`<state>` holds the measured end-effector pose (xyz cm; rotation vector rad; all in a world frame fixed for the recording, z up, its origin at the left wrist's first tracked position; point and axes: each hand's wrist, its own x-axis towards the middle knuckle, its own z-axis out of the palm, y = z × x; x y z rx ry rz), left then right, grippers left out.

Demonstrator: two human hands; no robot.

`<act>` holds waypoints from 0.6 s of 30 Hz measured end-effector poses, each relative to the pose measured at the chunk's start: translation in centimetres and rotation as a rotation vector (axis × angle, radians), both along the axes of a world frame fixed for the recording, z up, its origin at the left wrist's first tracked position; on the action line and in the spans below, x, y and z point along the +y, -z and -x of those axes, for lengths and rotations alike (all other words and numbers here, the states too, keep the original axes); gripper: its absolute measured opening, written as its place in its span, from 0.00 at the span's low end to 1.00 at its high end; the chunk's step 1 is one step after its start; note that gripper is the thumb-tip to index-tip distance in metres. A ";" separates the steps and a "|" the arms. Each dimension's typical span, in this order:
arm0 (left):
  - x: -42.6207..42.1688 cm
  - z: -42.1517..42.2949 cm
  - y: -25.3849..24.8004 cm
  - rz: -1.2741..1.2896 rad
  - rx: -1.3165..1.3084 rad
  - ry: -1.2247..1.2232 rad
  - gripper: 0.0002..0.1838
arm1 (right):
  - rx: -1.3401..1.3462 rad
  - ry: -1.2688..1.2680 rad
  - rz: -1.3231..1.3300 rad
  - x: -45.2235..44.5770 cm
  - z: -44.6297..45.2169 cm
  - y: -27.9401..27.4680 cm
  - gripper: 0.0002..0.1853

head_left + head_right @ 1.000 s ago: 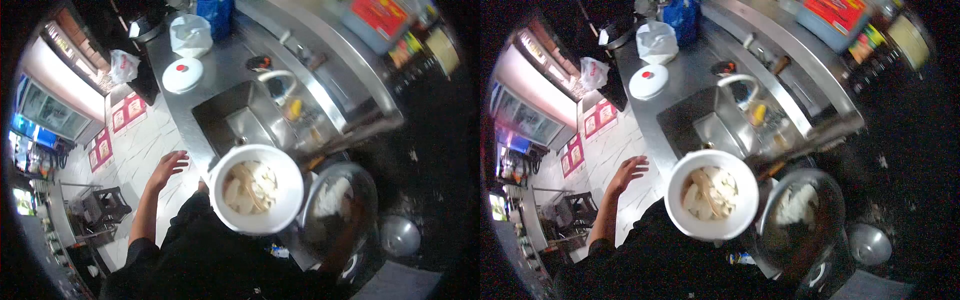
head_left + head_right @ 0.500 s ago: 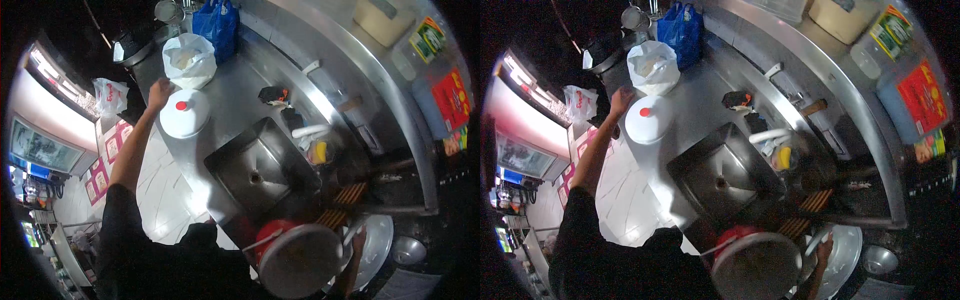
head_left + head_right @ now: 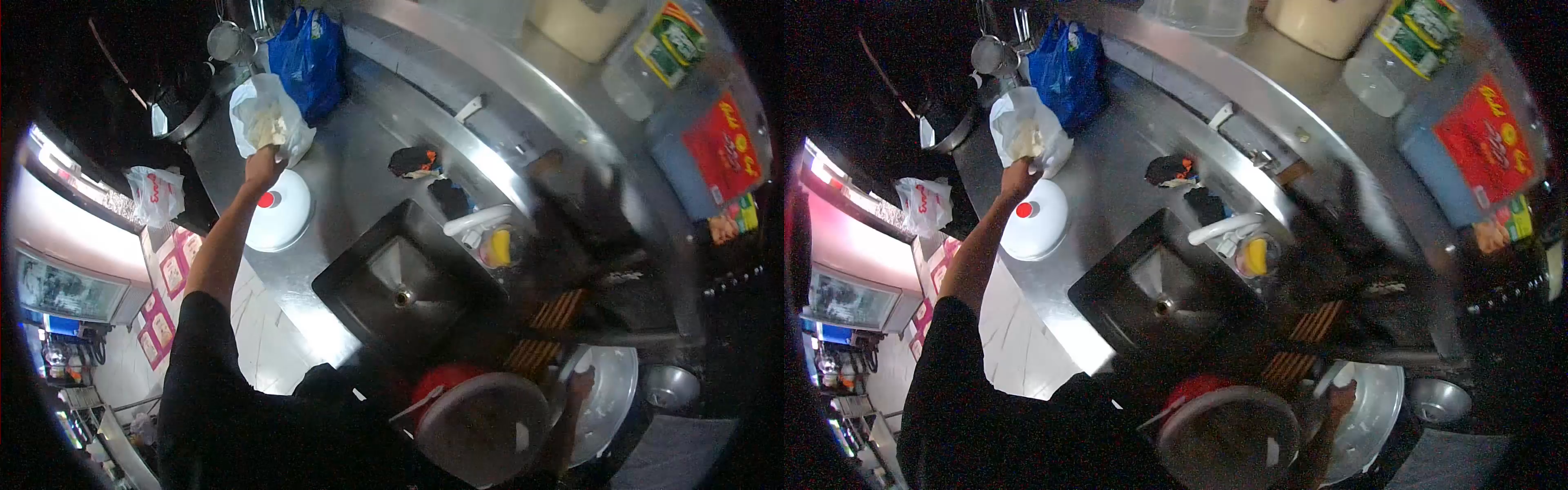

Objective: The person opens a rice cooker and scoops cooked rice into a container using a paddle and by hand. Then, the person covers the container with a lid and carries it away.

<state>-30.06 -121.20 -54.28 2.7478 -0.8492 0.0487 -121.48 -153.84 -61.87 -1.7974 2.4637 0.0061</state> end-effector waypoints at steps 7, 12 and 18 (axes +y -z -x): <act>5.4 6.0 -0.4 0.255 -0.201 0.117 0.41 | -0.981 -0.049 0.354 -0.3 6.4 0.0 0.26; 16.5 14.6 11.1 0.404 -0.056 -0.134 0.42 | -1.370 -0.068 0.186 4.3 8.3 -6.1 0.22; 21.1 34.8 19.6 0.342 0.841 -0.236 0.42 | -1.928 0.122 0.418 3.8 8.9 -11.8 0.25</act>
